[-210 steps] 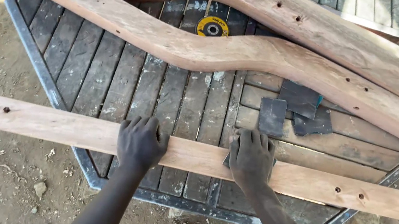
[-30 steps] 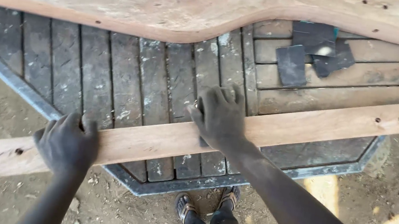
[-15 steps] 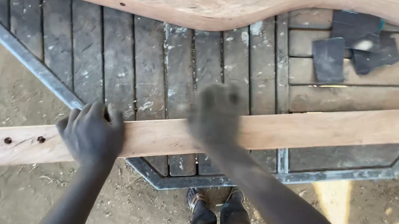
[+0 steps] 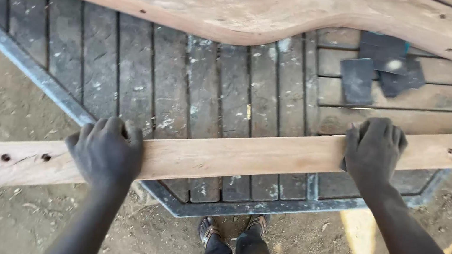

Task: Sanding a wooden beam manually using a sanding block to smooth the surface

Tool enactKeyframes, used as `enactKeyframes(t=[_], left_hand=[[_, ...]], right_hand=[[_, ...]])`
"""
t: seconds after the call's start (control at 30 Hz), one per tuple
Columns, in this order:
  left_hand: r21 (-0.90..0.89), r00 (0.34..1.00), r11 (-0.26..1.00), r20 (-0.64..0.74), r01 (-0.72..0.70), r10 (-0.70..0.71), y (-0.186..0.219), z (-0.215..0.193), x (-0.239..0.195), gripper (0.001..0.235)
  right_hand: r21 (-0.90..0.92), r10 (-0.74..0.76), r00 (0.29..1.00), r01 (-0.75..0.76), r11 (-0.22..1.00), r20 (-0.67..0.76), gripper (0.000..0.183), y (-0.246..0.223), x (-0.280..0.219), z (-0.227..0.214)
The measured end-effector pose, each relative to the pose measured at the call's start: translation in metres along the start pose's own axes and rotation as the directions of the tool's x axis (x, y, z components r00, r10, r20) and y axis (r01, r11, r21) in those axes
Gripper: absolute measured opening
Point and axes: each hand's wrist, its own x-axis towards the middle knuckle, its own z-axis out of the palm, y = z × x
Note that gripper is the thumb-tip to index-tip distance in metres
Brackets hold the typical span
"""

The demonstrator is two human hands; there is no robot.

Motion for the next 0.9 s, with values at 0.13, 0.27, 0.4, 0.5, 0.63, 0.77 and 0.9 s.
enactKeyframes(t=[0.13, 0.27, 0.4, 0.5, 0.63, 0.77, 0.9], left_hand=[[-0.016, 0.997, 1.0, -0.072, 0.005, -0.006, 0.002, 0.003, 0.002, 0.026], [-0.043, 0.999, 0.999, -0.052, -0.013, 0.01, 0.001, -0.001, 0.0, 0.026], [-0.033, 0.999, 0.999, -0.025, -0.041, 0.041, -0.002, -0.002, -0.001, 0.028], [-0.034, 1.0, 0.999, -0.009, -0.023, 0.023, 0.001, -0.007, 0.002, 0.026], [-0.056, 0.983, 0.998, 0.18, 0.034, -0.023, 0.014, -0.021, 0.012, 0.03], [-0.061, 0.984, 0.997, 0.175, 0.053, -0.041, 0.009, -0.014, 0.01, 0.034], [-0.031, 0.996, 0.999, 0.084, 0.036, -0.033, 0.004, -0.002, 0.002, 0.027]], right_hand=[[0.165, -0.149, 0.979, 0.171, 0.971, -0.137, 0.028, -0.186, 0.007, -0.02], [0.369, -0.331, 0.925, 0.378, 0.849, -0.185, 0.024, -0.324, 0.018, -0.031], [0.383, -0.387, 0.908, 0.419, 0.823, -0.162, 0.027, -0.278, 0.027, -0.036], [0.317, -0.207, 0.978, 0.197, 0.928, -0.003, 0.021, -0.146, 0.049, -0.024], [0.041, 0.095, 0.986, -0.101, 0.994, 0.135, 0.032, 0.022, 0.041, -0.021], [0.054, 0.099, 0.975, -0.112, 0.992, 0.199, 0.022, -0.053, 0.048, -0.02], [0.219, -0.219, 0.976, 0.218, 0.951, -0.019, 0.025, -0.238, 0.061, -0.017]])
